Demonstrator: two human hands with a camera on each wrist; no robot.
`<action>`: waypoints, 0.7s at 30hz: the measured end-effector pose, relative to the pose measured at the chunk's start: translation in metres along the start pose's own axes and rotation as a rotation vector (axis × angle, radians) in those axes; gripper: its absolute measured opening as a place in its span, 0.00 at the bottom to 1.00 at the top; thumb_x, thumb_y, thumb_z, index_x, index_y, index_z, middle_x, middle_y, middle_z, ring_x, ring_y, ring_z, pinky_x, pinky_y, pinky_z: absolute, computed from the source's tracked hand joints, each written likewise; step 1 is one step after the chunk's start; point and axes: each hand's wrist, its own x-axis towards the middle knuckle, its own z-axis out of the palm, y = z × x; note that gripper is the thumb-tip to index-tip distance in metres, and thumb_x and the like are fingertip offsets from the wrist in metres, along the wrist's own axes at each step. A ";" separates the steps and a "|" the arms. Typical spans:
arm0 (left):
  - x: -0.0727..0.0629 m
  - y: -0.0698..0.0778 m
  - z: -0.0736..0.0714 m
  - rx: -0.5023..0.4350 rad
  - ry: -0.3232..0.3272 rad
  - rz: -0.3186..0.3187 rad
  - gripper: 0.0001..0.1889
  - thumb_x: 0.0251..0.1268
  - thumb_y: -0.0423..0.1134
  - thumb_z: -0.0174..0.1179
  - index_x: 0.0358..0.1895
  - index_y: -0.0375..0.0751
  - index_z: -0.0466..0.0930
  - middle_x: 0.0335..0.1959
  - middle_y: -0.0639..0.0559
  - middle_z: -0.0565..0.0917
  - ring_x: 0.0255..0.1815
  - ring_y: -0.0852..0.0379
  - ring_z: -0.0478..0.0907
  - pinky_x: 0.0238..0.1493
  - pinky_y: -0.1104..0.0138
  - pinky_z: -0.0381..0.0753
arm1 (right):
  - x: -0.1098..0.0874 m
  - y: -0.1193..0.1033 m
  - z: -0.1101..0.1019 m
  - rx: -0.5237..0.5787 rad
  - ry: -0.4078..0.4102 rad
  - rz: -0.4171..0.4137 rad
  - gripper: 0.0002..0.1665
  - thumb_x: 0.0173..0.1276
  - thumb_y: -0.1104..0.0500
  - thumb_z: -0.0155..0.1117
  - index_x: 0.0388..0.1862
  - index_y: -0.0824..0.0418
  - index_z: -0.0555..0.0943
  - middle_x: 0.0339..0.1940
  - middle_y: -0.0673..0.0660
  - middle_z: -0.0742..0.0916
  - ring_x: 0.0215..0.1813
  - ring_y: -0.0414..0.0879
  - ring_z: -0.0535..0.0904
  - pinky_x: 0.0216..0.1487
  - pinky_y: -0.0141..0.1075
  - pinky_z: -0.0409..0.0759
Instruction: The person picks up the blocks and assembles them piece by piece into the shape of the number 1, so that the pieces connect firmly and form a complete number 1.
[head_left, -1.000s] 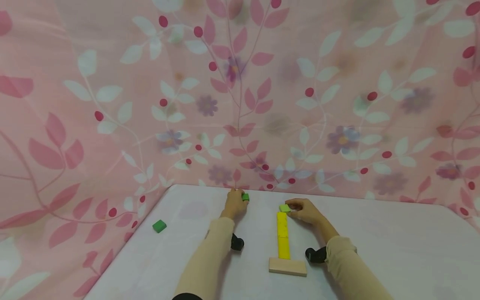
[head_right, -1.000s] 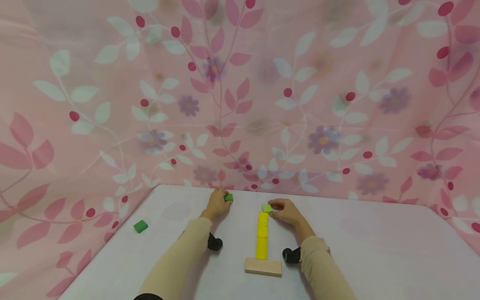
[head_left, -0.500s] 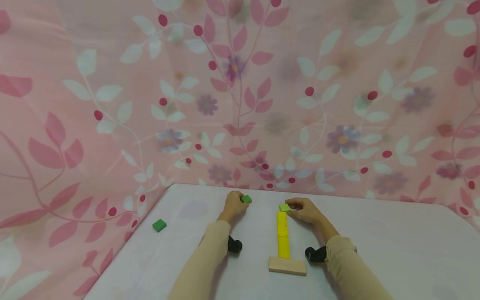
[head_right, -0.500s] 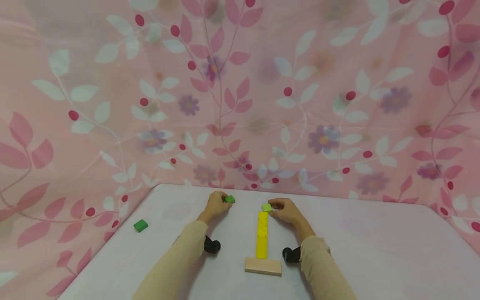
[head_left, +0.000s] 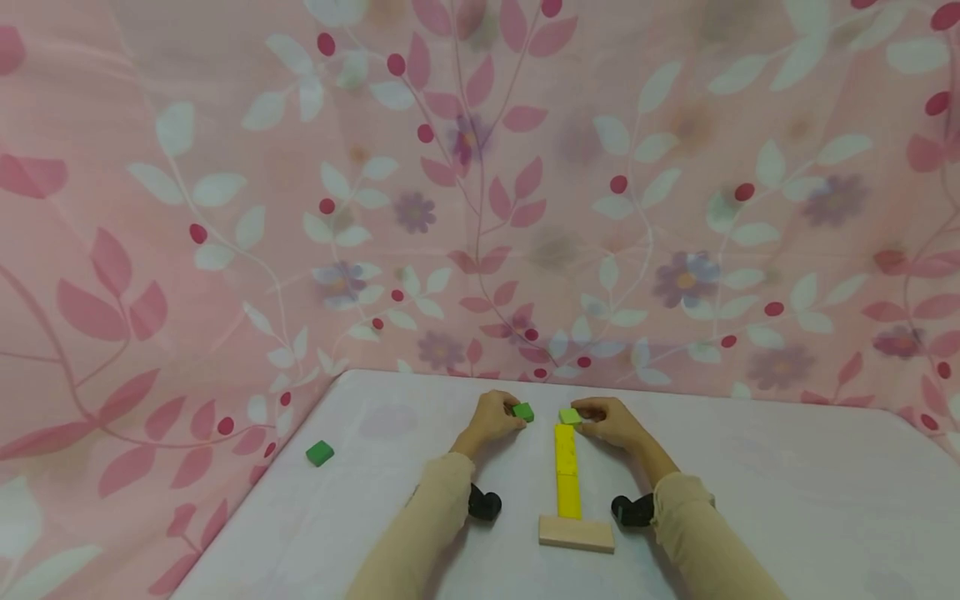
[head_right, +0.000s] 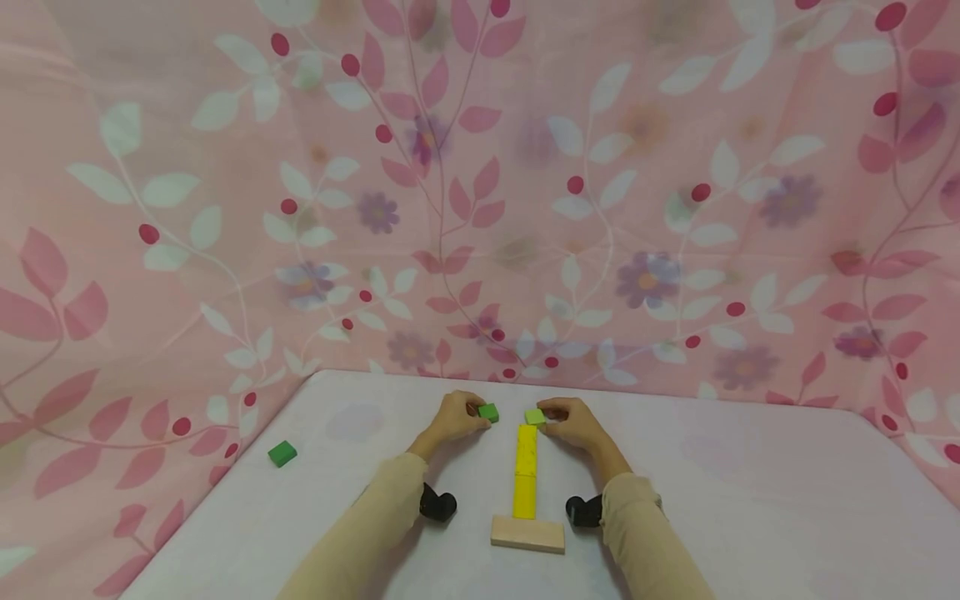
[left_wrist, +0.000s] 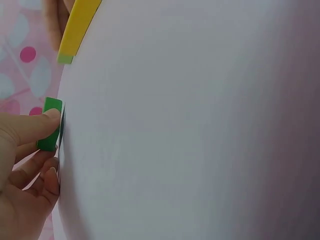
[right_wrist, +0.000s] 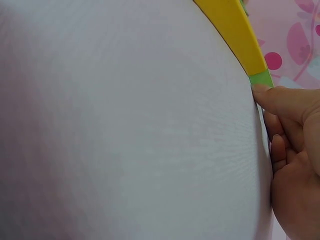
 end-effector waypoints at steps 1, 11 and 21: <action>0.000 0.002 0.002 -0.004 -0.006 -0.006 0.17 0.49 0.31 0.70 0.43 0.26 0.81 0.33 0.42 0.82 0.31 0.56 0.75 0.35 0.69 0.77 | 0.000 0.000 0.000 0.004 0.004 0.007 0.24 0.57 0.65 0.67 0.54 0.70 0.78 0.51 0.65 0.82 0.47 0.52 0.76 0.51 0.44 0.74; 0.003 0.023 0.016 -0.023 -0.053 -0.020 0.14 0.51 0.31 0.69 0.42 0.28 0.82 0.33 0.44 0.82 0.31 0.57 0.74 0.37 0.69 0.77 | -0.001 0.001 0.002 0.011 0.008 0.005 0.24 0.57 0.64 0.67 0.54 0.70 0.78 0.50 0.64 0.82 0.46 0.50 0.76 0.53 0.43 0.75; 0.009 0.029 0.024 0.012 -0.094 -0.046 0.14 0.51 0.33 0.69 0.42 0.32 0.84 0.34 0.47 0.83 0.33 0.58 0.73 0.39 0.69 0.76 | -0.002 -0.001 0.001 0.035 0.004 0.008 0.24 0.57 0.66 0.67 0.54 0.71 0.77 0.50 0.66 0.82 0.47 0.54 0.76 0.54 0.46 0.74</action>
